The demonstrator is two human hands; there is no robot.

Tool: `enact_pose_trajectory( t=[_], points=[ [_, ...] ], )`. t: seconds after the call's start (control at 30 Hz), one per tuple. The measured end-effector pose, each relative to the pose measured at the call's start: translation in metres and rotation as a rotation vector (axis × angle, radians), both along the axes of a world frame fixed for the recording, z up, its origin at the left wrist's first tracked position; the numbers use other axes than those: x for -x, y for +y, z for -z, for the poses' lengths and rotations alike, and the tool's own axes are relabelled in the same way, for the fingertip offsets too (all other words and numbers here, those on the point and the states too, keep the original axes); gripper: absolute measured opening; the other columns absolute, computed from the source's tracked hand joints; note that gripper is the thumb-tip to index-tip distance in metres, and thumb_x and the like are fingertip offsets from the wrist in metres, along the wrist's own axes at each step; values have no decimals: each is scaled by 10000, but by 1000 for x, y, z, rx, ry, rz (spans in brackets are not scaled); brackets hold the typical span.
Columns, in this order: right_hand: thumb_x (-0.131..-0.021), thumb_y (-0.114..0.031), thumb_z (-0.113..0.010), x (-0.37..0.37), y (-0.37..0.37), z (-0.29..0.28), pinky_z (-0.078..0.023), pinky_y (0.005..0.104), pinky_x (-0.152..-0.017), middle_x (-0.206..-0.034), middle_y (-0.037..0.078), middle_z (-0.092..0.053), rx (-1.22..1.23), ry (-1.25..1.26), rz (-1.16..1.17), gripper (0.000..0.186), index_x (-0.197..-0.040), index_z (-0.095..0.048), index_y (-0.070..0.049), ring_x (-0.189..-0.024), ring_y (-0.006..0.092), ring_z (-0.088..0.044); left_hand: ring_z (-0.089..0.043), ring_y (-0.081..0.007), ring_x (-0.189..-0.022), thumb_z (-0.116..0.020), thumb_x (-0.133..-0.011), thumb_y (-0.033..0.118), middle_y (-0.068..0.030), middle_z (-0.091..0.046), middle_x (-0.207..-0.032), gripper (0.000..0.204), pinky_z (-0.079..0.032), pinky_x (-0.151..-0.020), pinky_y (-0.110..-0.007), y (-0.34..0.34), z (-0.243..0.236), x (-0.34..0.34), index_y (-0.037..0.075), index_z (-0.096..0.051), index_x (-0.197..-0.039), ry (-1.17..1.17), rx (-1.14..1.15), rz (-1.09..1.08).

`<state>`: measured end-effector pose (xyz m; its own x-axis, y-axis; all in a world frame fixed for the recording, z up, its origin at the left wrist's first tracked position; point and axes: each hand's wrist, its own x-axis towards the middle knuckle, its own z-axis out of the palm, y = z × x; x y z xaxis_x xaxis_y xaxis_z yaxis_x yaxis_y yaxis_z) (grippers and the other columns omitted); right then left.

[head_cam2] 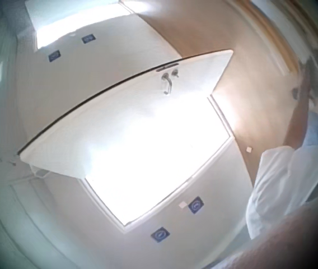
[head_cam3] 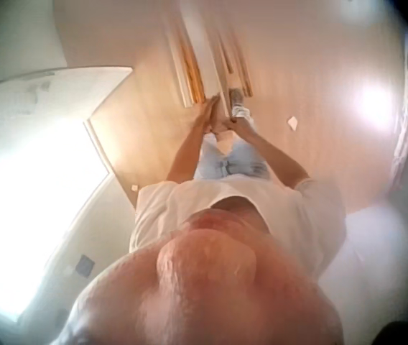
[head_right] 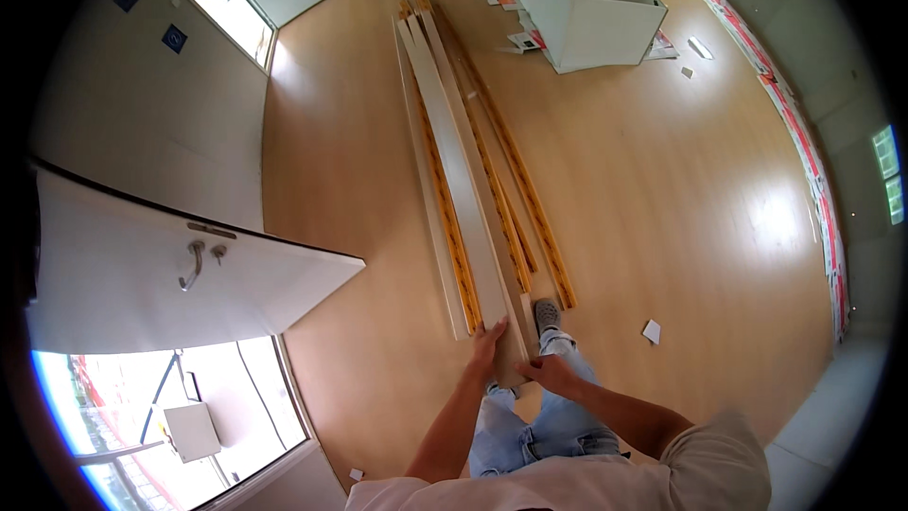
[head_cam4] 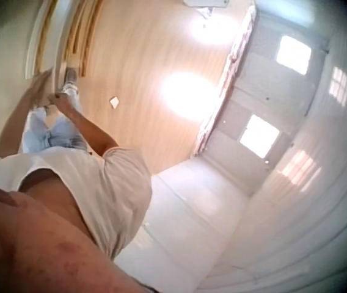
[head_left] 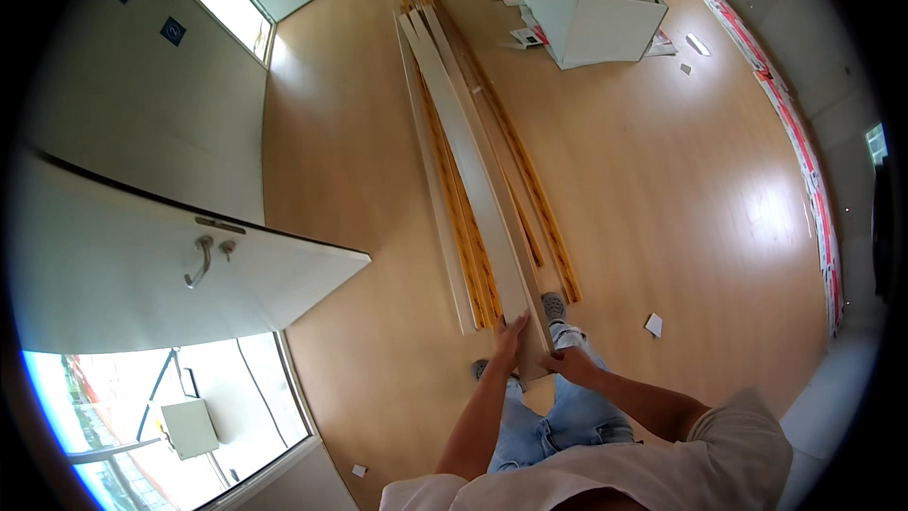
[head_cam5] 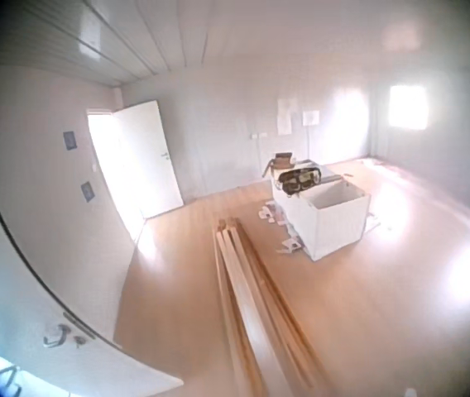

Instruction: The person sits on the floor and installs a long wooden trim piece along the base of a wall, adjusting it to fit the corner. They then walk to a miter saw station and cut several smaller wooden strips to size.

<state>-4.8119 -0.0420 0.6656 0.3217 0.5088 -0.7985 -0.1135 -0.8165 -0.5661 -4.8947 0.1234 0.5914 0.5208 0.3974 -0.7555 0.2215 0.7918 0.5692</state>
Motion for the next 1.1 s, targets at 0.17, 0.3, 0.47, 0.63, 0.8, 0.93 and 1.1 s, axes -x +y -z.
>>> enact_pose_trajectory(
  t=[0.17, 0.3, 0.47, 0.63, 0.8, 0.93, 1.1],
  points=[
    [-913, -618, -639, -34, 1, -35, -526, 380, -680, -729, 146, -712, -2, -48, -44, 652, -856, -761, 19, -710, 246, -704, -650, -283, -1057, -732, -922, 382, -149, -622, -1240, 654, -563, -877, -440, 20, -67, -28, 45, -446, -1404, 162, 74, 89],
    [-920, -619, -622, -86, 1, -72, -520, 396, -650, -676, 145, -694, 15, -100, -29, 669, -808, -754, 27, -668, 260, -694, -651, -305, -1066, -696, -947, 369, -157, -616, -1251, 660, -564, -880, -459, 14, -98, -76, 26, -422, -1440, 126, 35, 80],
    [-951, -549, -633, -147, -1, -114, -444, 350, -551, -603, 48, -591, -52, -125, 52, 655, -780, -724, 77, -577, 121, -538, -653, -311, -1072, -693, -948, 373, -159, -625, -1240, 633, -565, -882, -442, 7, -127, -146, 1, -458, -1404, 140, 86, 21],
    [-968, -475, -651, -188, -4, -136, -409, 331, -514, -584, 3, -555, -105, -187, 148, 584, -771, -719, 70, -575, 87, -496, -662, -296, -1064, -737, -915, 350, -137, -661, -1182, 529, -568, -896, -428, 21, -130, -182, 30, -566, -1300, -42, 419, 51],
    [-951, -499, -654, -203, -16, -141, -426, 331, -501, -561, 18, -563, -18, -276, 257, 614, -729, -715, 70, -576, 83, -522, -669, -258, -1064, -768, -887, 330, -110, -680, -1148, 496, -558, -944, -418, 30, -127, -203, 44, -602, -1256, -219, 502, 169],
    [-970, -386, -677, -215, 24, -190, -438, 304, -528, -610, 11, -604, 107, -283, 263, 501, -718, -709, 47, -590, 83, -527, -639, -232, -1131, -739, -916, 307, -104, -653, -1214, 485, -517, -1018, -391, 65, -155, -205, 24, -577, -1276, -393, 574, 380],
    [-846, -413, -796, -246, 126, -196, -496, 348, -647, -806, 79, -671, 58, -507, 226, 428, -868, -670, -4, -739, 130, -602, -580, -231, -1227, -685, -966, 253, -97, -611, -1297, 462, -457, -1096, -369, 141, -193, -182, 20, -529, -1334, -471, 764, 583]
  ],
)
